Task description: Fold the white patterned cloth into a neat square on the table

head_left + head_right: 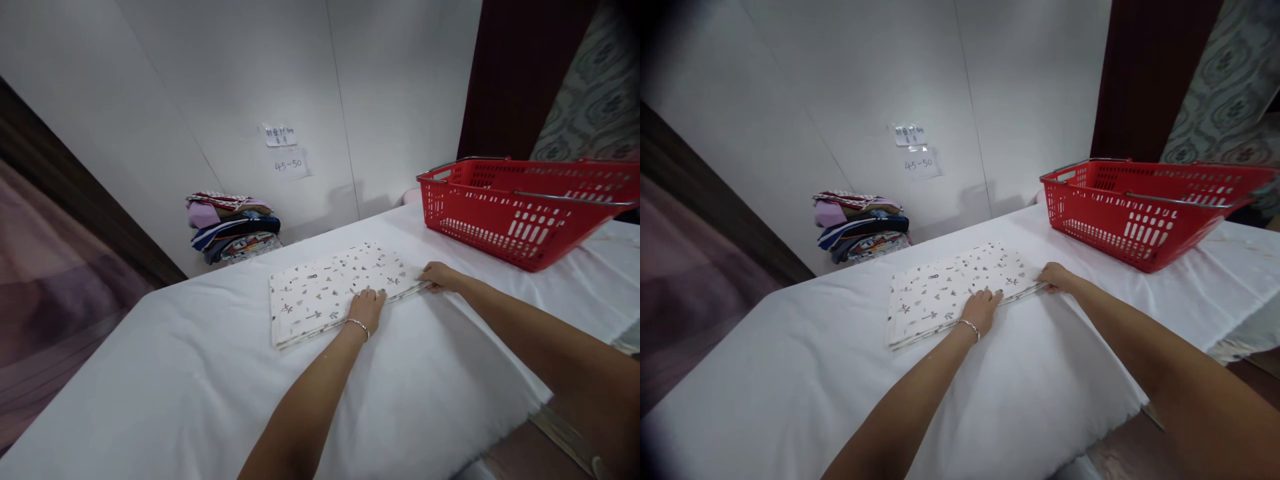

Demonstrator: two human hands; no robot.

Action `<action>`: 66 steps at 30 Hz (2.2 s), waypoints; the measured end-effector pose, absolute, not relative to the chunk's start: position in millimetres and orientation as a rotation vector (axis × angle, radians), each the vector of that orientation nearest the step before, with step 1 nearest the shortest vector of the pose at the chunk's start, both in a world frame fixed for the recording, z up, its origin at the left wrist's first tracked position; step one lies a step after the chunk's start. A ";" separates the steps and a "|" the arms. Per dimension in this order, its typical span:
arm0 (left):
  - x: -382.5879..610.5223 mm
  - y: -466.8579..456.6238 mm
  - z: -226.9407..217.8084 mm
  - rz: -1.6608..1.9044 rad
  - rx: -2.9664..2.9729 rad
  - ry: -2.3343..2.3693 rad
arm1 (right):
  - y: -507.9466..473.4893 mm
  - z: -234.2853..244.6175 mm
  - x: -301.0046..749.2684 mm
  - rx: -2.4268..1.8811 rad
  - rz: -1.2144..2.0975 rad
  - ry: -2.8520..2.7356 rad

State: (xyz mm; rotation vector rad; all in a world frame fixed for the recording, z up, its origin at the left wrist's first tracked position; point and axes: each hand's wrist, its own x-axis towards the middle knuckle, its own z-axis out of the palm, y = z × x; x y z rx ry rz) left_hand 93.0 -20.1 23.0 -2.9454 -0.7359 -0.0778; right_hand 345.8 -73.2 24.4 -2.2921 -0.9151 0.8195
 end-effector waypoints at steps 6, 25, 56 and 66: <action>91.3 -20.5 21.6 -0.100 -2.960 -0.751 | -77.4 31.8 340.0 -2.446 0.494 -1.204; 63.4 -25.0 12.9 -0.269 -3.002 -0.814 | -97.0 -17.9 298.6 -1.970 0.015 -2.136; -80.3 -4.2 10.9 -0.606 -2.836 -1.336 | -50.2 -0.4 159.1 -1.355 0.133 -2.137; -92.6 -6.1 14.7 -0.664 -2.821 -1.343 | -55.2 -1.4 159.1 -1.370 0.103 -2.141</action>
